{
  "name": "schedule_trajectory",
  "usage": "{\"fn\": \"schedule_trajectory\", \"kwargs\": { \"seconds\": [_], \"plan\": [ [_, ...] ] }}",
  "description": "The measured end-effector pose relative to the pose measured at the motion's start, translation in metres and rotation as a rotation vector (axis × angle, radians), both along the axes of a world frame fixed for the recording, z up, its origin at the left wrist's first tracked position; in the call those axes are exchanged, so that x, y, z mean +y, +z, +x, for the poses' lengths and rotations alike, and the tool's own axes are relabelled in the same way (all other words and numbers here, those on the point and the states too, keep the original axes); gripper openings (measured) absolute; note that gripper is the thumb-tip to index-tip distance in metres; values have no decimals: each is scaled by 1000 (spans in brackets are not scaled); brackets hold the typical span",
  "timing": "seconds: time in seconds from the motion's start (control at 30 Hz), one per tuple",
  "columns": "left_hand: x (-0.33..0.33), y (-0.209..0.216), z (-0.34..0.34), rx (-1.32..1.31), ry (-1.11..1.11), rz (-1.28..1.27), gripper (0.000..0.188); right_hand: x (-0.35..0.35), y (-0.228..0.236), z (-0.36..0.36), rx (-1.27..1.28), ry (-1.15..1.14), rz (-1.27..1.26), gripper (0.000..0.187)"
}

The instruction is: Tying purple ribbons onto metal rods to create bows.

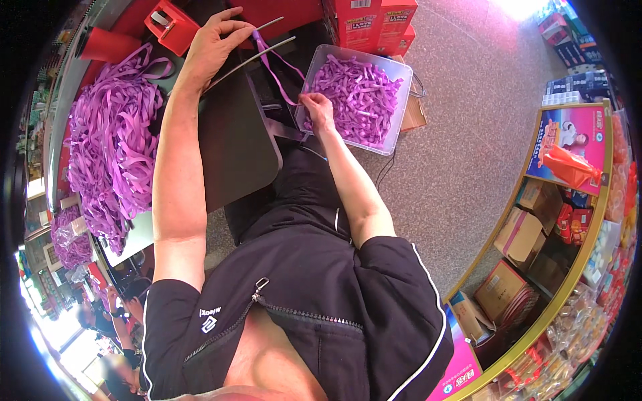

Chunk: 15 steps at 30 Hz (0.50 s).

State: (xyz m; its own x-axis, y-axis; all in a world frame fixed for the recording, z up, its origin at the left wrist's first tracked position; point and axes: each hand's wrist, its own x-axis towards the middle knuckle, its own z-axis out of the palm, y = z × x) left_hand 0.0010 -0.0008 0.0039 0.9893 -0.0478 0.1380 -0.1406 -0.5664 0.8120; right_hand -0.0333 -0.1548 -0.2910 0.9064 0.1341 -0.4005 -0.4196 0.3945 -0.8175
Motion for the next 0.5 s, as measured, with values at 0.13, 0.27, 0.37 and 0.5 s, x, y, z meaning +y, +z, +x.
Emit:
{"fn": "schedule_trajectory", "kwargs": {
  "seconds": [0.13, 0.27, 0.37, 0.5],
  "plan": [
    [0, -2, -1, 21, 9, -51, 21, 5, 30, 7, 90, -51, 136, 17],
    [-1, -1, 2, -10, -2, 7, 20, 7, 37, 16, 5, -35, -197, 15],
    [-2, -2, 3, -14, 1, 16, 19, 6, 25, 18, -164, 13, -584, 18],
    [-3, 0, 3, 13, -19, -18, 19, 3, 9, 15, -350, 75, -780, 20]
  ]
}}
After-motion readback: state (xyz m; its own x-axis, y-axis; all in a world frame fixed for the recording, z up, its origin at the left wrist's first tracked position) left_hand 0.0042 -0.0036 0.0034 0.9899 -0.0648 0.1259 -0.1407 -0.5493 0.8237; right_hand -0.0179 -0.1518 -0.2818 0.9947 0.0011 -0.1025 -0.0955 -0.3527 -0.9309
